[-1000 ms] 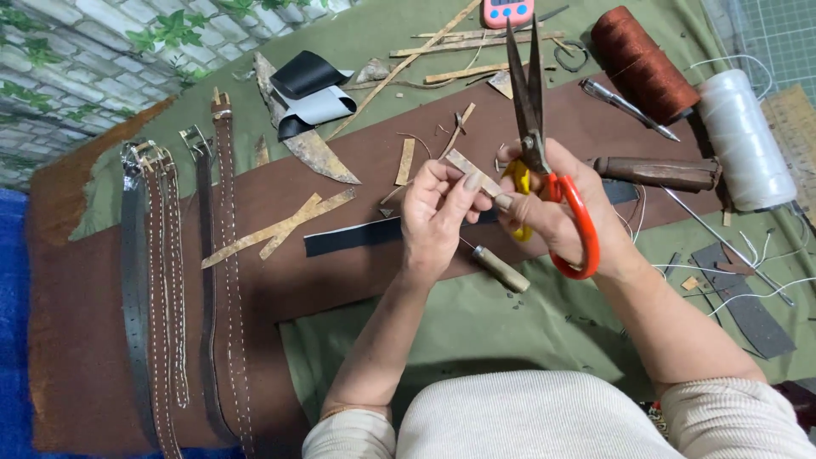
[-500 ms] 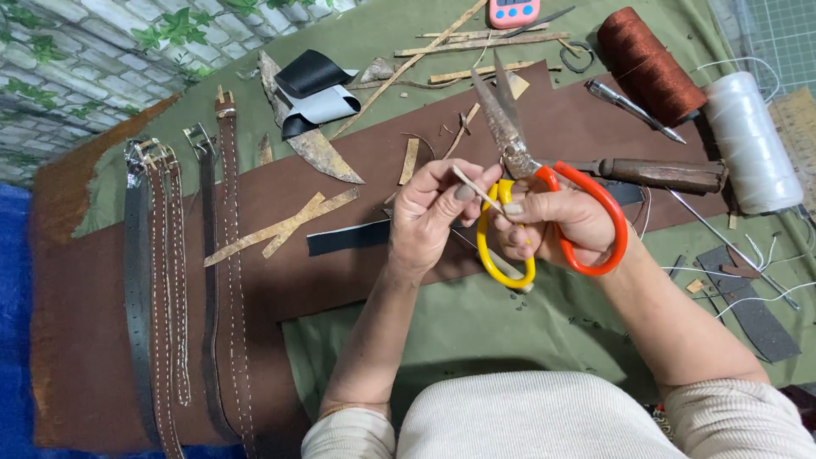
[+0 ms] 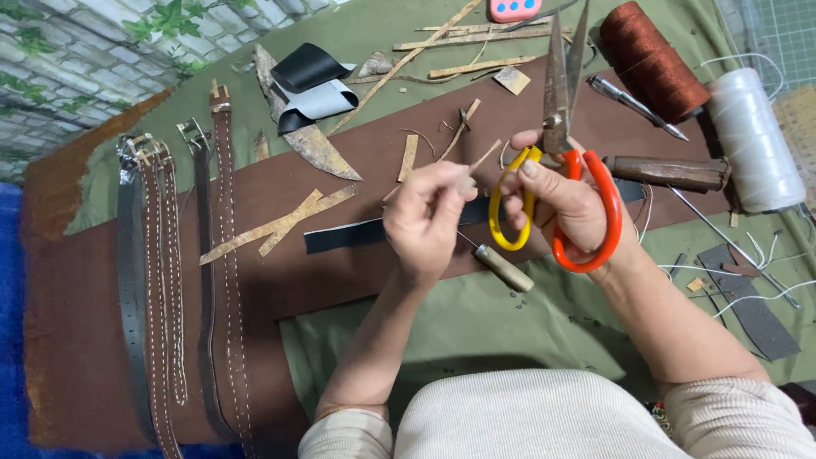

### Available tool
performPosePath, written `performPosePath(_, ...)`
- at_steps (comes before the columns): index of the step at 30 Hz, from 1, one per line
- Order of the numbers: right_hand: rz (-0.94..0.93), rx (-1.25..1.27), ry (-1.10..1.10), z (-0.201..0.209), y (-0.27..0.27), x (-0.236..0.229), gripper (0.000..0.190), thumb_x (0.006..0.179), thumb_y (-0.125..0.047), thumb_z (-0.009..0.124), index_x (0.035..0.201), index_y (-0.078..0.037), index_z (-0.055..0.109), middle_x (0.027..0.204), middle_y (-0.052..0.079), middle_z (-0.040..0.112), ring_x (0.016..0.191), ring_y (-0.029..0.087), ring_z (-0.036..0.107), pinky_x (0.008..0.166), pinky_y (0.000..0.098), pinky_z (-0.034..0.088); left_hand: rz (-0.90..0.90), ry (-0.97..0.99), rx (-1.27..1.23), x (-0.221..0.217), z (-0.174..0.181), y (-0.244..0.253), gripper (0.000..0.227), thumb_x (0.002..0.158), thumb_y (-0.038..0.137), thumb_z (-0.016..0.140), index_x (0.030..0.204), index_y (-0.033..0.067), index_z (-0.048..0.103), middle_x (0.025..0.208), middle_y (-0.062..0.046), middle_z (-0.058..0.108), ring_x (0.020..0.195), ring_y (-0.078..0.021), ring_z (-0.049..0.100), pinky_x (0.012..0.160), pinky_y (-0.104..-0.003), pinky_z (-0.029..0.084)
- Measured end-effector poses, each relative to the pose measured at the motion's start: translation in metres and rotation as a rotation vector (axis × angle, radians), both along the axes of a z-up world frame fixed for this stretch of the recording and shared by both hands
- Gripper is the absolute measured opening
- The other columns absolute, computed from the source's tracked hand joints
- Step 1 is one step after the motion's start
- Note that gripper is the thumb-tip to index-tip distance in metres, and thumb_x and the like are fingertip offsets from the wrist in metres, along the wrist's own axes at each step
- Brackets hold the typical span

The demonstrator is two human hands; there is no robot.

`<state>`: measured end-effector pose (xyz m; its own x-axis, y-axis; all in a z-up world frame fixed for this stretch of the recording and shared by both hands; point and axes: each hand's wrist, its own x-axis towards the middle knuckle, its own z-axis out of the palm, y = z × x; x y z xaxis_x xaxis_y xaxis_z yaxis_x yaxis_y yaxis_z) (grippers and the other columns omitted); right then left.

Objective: Cutting and trimming small strips of leather using scissors on a workbench.

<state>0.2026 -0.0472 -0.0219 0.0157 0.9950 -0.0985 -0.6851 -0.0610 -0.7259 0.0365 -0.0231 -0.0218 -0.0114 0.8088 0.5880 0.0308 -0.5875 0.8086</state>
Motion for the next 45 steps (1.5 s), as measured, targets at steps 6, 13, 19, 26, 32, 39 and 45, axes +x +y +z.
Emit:
performPosePath(6, 0.041, 0.007, 0.033, -0.014, 0.001, 0.006, 0.049, 0.088, 0.003, 0.072, 0.133, 0.000, 0.056, 0.087, 0.026, 0.071, 0.062, 0.026, 0.074, 0.051, 0.0319, 0.063, 0.121, 0.328, 0.418, 0.007, -0.017, 0.002, 0.012, 0.090, 0.008, 0.078, 0.096, 0.0174, 0.083, 0.095, -0.002, 0.077, 0.079, -0.0172, 0.077, 0.071, -0.029, 0.065)
performPosePath(13, 0.009, 0.039, -0.120, -0.001, -0.003, 0.004, 0.049, 0.085, 0.003, 0.076, 0.130, 0.000, 0.059, 0.088, 0.025, 0.069, 0.061, 0.026, 0.071, 0.049, 0.0347, 0.062, 0.098, 0.271, 0.554, 0.012, -0.016, 0.003, 0.014, 0.094, 0.002, 0.072, 0.096, 0.0102, 0.083, 0.091, -0.010, 0.074, 0.076, -0.0226, 0.073, 0.068, -0.034, 0.064)
performPosePath(19, -0.008, 0.058, -0.229, 0.003, -0.001, 0.009, 0.050, 0.083, 0.003, 0.077, 0.129, 0.001, 0.058, 0.085, 0.022, 0.069, 0.059, 0.023, 0.068, 0.046, 0.0335, 0.058, 0.002, 0.241, 0.413, 0.008, -0.016, -0.005, 0.015, 0.098, 0.004, 0.068, 0.102, 0.0085, 0.081, 0.098, -0.010, 0.076, 0.085, -0.0274, 0.076, 0.074, -0.040, 0.065)
performPosePath(26, 0.003, 0.106, -0.356, 0.010, -0.004, 0.008, 0.049, 0.088, 0.003, 0.074, 0.133, 0.002, 0.054, 0.083, 0.016, 0.066, 0.061, 0.017, 0.062, 0.055, 0.0296, 0.055, -0.357, 0.015, -0.607, -0.006, -0.013, -0.013, 0.013, 0.093, 0.010, 0.073, 0.101, -0.0007, 0.073, 0.078, -0.014, 0.076, 0.075, -0.0158, 0.076, 0.059, -0.022, 0.059)
performPosePath(32, 0.013, 0.160, -0.442, -0.002, -0.001, 0.009, 0.049, 0.089, 0.002, 0.074, 0.134, 0.002, 0.053, 0.084, 0.012, 0.065, 0.065, 0.013, 0.062, 0.060, 0.0277, 0.055, -0.416, -0.078, -0.744, -0.001, -0.026, -0.016, 0.015, 0.090, 0.007, 0.076, 0.099, -0.0026, 0.069, 0.074, -0.015, 0.072, 0.068, -0.0113, 0.069, 0.055, -0.019, 0.053)
performPosePath(39, 0.000, 0.282, -0.724, -0.007, -0.005, 0.007, 0.050, 0.094, -0.017, 0.074, 0.137, 0.001, 0.057, 0.090, 0.011, 0.066, 0.071, 0.013, 0.061, 0.063, 0.0270, 0.053, -0.171, -0.210, -0.544, -0.008, -0.005, -0.002, 0.011, 0.097, 0.010, 0.068, 0.098, -0.0005, 0.069, 0.072, -0.017, 0.073, 0.061, -0.0096, 0.066, 0.056, -0.020, 0.054)
performPosePath(45, -0.015, 0.317, -1.044, -0.014, -0.012, -0.015, 0.077, 0.078, -0.047, 0.084, 0.142, -0.013, 0.059, 0.093, 0.011, 0.068, 0.072, 0.023, 0.065, 0.067, 0.0372, 0.054, -0.002, -0.343, -0.366, -0.022, 0.011, 0.011, 0.011, 0.098, 0.008, 0.070, 0.101, -0.0015, 0.068, 0.079, -0.021, 0.075, 0.061, -0.0114, 0.066, 0.055, -0.021, 0.056)
